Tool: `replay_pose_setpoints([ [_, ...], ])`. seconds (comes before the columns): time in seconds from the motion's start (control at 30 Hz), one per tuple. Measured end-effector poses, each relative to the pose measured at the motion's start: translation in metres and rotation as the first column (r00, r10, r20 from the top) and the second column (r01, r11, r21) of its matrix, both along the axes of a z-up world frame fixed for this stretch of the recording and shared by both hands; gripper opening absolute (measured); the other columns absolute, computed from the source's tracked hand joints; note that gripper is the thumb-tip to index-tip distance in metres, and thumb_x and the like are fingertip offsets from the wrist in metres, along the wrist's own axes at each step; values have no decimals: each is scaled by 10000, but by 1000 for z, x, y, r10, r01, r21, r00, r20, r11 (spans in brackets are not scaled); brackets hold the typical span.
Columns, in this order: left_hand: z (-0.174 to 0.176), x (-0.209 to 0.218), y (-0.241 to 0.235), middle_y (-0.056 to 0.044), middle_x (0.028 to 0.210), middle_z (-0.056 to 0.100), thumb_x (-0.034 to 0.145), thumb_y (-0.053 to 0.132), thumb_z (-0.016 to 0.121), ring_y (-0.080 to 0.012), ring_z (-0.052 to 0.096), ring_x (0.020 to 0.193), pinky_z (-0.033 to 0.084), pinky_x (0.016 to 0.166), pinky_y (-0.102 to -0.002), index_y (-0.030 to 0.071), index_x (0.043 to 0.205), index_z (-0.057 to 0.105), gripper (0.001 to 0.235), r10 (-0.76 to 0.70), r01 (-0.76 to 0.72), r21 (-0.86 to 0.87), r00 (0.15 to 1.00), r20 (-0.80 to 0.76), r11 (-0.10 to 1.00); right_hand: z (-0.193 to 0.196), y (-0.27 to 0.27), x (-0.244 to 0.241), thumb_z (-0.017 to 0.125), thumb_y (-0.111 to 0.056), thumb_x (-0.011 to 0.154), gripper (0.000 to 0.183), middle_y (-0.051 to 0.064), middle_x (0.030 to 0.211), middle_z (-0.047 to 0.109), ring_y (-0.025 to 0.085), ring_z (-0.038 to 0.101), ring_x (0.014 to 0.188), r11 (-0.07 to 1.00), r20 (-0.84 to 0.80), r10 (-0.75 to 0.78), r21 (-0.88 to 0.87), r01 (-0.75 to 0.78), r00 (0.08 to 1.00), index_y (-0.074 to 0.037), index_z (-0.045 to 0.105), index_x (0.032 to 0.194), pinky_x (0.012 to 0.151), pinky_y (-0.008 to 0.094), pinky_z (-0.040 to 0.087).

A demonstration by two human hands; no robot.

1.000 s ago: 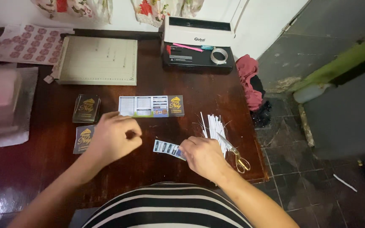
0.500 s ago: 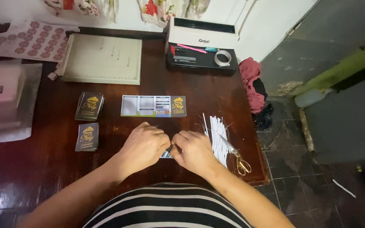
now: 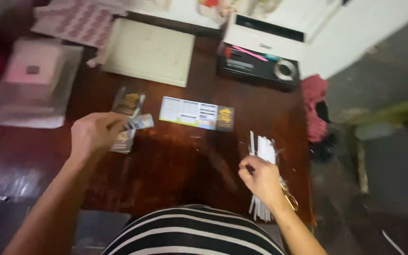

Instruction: Folding and trimming printed pizza shop menus for distribution.

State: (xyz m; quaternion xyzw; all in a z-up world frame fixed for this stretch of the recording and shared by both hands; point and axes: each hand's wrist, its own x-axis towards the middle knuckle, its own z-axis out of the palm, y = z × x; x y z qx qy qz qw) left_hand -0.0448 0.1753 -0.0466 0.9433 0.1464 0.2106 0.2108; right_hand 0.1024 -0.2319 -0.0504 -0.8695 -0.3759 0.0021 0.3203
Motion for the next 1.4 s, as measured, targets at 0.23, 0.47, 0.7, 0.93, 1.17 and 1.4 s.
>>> replay_pose_setpoints([
  [0.23,-102,-26,68,-107,984,777,889,251,809,-204,739,855,573,753,-370,102,1029,791,205,289,-334,-441,942,-168,833,-78,32,32,728,-113,801,94,114,830,767,273,752,753,998,-232,-28,-63,13,972,-70,740,884,678,356,589],
  [0.47,-228,-10,96,-89,1023,761,806,115,831,-171,717,928,581,816,-322,43,1128,648,378,147,-170,-756,984,-98,632,-96,70,56,732,-134,832,135,89,857,787,217,757,746,983,-337,-126,-166,73,933,-78,765,950,707,326,578],
  [0.7,-197,-6,76,-138,1041,688,711,143,878,-298,685,881,559,796,-408,80,1167,654,513,238,-310,-349,942,-235,884,-61,83,41,726,-147,862,137,61,843,790,165,740,730,1000,-447,-11,-7,9,895,-64,752,968,683,293,570],
  [0.93,-174,-31,27,-154,995,709,830,301,813,-359,688,928,551,814,-441,92,921,760,234,231,-286,-279,949,-215,917,91,36,-36,808,-215,918,119,-4,829,808,147,695,829,897,-500,431,329,-296,751,-102,821,952,704,269,634],
  [1.17,-151,-41,-7,-135,1029,739,792,255,799,-350,710,946,570,816,-433,98,968,768,238,24,-119,-305,955,-296,945,95,66,-11,754,-221,792,72,60,808,749,277,698,764,939,-179,320,-74,-337,930,-168,801,784,609,387,554],
  [1.4,-141,-73,-3,-104,994,750,778,227,801,-313,736,892,589,761,-392,74,957,758,239,5,-110,-306,946,-323,946,-120,74,122,796,-229,853,159,58,964,706,270,693,865,954,129,-17,-294,54,992,-97,736,920,764,390,565],
])
